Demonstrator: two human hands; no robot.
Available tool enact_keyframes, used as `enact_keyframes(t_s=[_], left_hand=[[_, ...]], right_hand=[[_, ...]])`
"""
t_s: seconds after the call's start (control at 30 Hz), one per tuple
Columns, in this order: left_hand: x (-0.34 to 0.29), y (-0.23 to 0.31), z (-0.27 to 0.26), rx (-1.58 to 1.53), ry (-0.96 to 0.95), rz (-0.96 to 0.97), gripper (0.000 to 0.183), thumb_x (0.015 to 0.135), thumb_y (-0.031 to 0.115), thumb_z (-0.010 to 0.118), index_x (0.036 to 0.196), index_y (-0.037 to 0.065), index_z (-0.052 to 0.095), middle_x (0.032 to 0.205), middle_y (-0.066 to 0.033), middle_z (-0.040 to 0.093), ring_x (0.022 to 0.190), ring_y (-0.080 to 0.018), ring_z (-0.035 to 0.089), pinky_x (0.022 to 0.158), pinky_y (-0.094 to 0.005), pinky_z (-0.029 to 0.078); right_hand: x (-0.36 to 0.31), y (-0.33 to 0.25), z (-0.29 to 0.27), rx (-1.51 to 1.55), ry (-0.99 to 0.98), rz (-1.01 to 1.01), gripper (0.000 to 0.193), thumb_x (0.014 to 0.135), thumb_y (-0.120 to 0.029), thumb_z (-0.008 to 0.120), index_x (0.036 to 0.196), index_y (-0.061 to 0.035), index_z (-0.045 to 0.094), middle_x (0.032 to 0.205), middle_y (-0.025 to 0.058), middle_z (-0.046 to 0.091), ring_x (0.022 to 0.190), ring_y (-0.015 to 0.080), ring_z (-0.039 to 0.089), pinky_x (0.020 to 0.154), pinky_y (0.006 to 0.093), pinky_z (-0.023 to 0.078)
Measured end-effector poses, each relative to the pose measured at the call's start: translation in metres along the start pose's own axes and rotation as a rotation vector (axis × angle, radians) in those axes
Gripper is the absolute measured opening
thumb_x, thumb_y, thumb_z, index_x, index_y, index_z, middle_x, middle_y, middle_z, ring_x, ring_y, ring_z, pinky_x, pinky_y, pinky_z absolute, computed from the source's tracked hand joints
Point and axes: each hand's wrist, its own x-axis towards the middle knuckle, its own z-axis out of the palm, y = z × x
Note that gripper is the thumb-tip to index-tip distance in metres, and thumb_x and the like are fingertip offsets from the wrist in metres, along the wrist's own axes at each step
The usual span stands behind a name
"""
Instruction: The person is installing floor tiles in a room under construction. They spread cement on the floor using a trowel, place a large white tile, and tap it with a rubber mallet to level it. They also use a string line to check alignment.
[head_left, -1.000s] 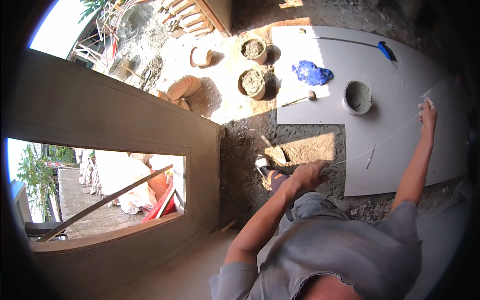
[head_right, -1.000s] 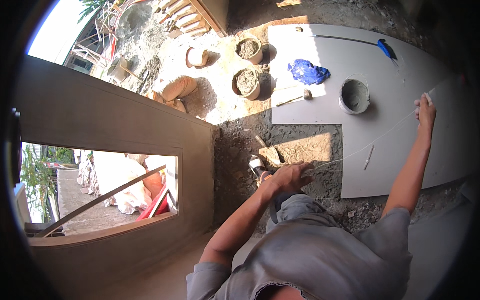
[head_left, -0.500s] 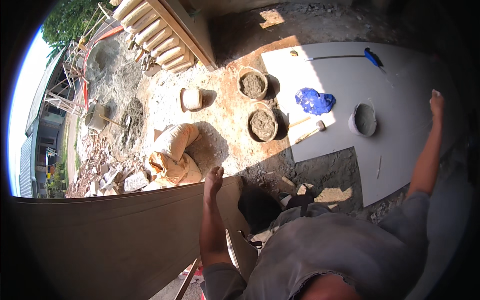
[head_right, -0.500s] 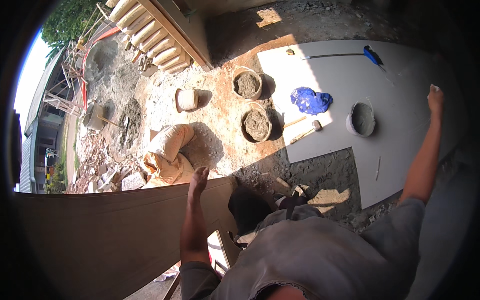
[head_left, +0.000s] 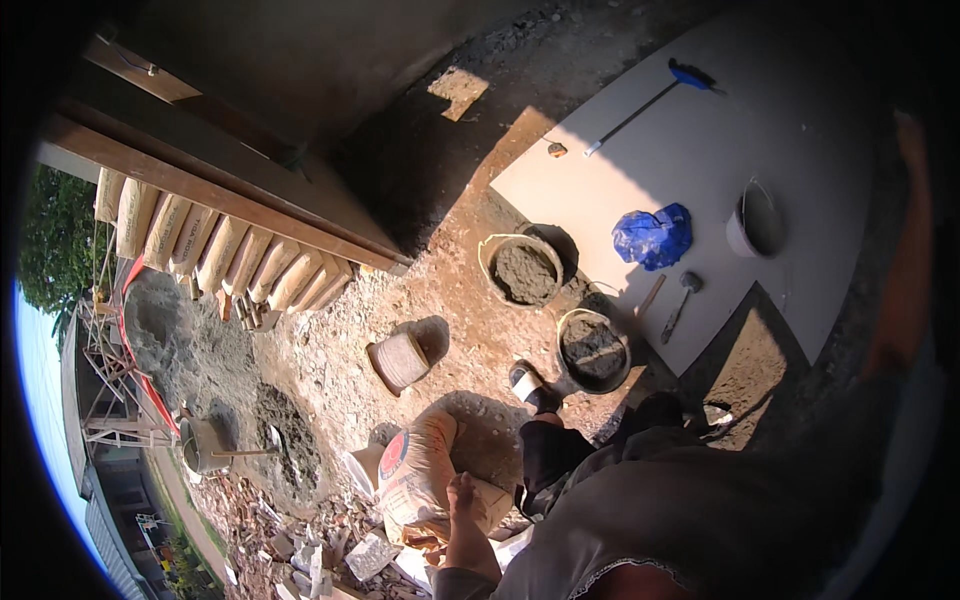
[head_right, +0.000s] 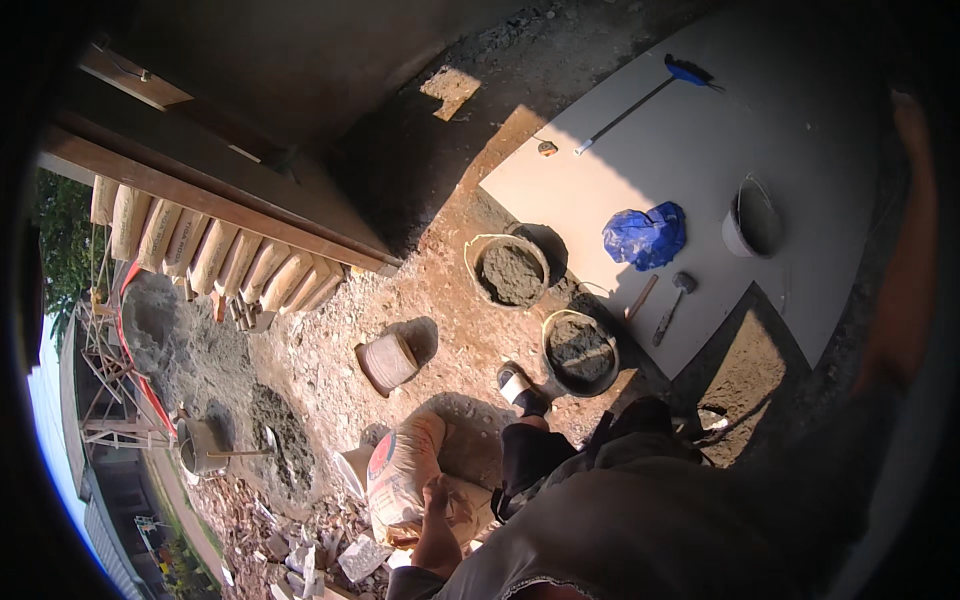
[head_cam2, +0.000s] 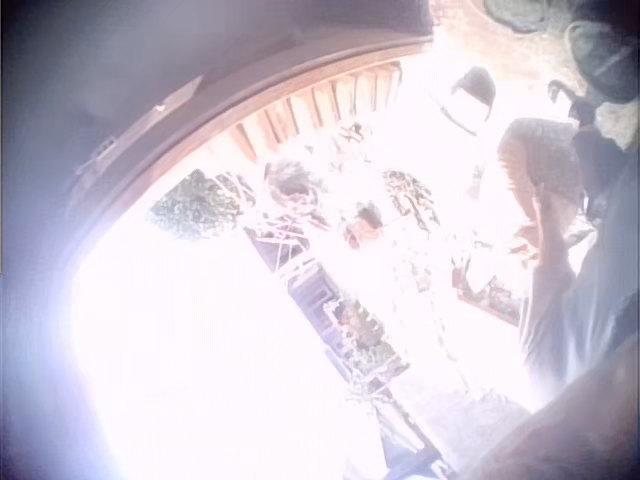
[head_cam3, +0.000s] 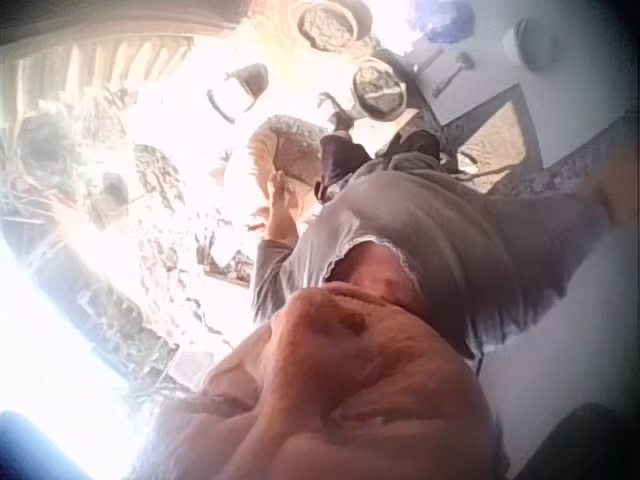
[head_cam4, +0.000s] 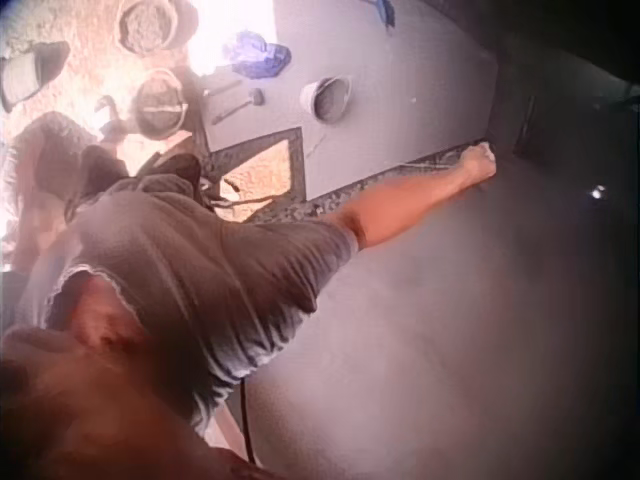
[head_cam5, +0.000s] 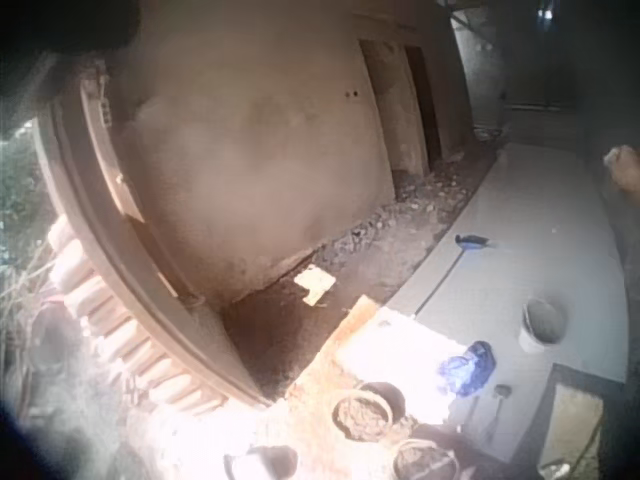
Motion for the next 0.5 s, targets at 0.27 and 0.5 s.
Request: enact_keyframes(t_s=[0.27, 0.5], left_hand=[[0.108, -0.017, -0.176, 0.559, -0.305, -0.358, 0.028, 0.086, 0.030, 0.057, 0.101, 0.007, 0.056, 0.092, -0.0111, 0.064, 0.077, -0.0233, 0.063, 0.061, -0.0376, 0.048], [0.270, 0.185, -0.216, -0.060, -0.043, 0.182, 0.054, 0.088, 0.046, 0.052, 0.117, 0.001, 0.050, 0.096, -0.0118, 0.060, 0.074, -0.0213, 0.063, 0.050, -0.0279, 0.042]], right_hand=[[0.005, -0.169, -0.023, -0.078, -0.047, 0.158, 0.045, 0.092, -0.040, 0.043, 0.108, -0.0022, 0.062, 0.091, 0.0177, 0.065, 0.091, 0.0304, 0.063, 0.080, 0.0375, 0.046], [0.048, -0.355, 0.008, 0.024, 0.104, 0.297, 0.044, 0.091, -0.044, 0.048, 0.106, -0.0057, 0.064, 0.081, 0.0138, 0.065, 0.080, 0.0238, 0.065, 0.074, 0.0364, 0.048]])
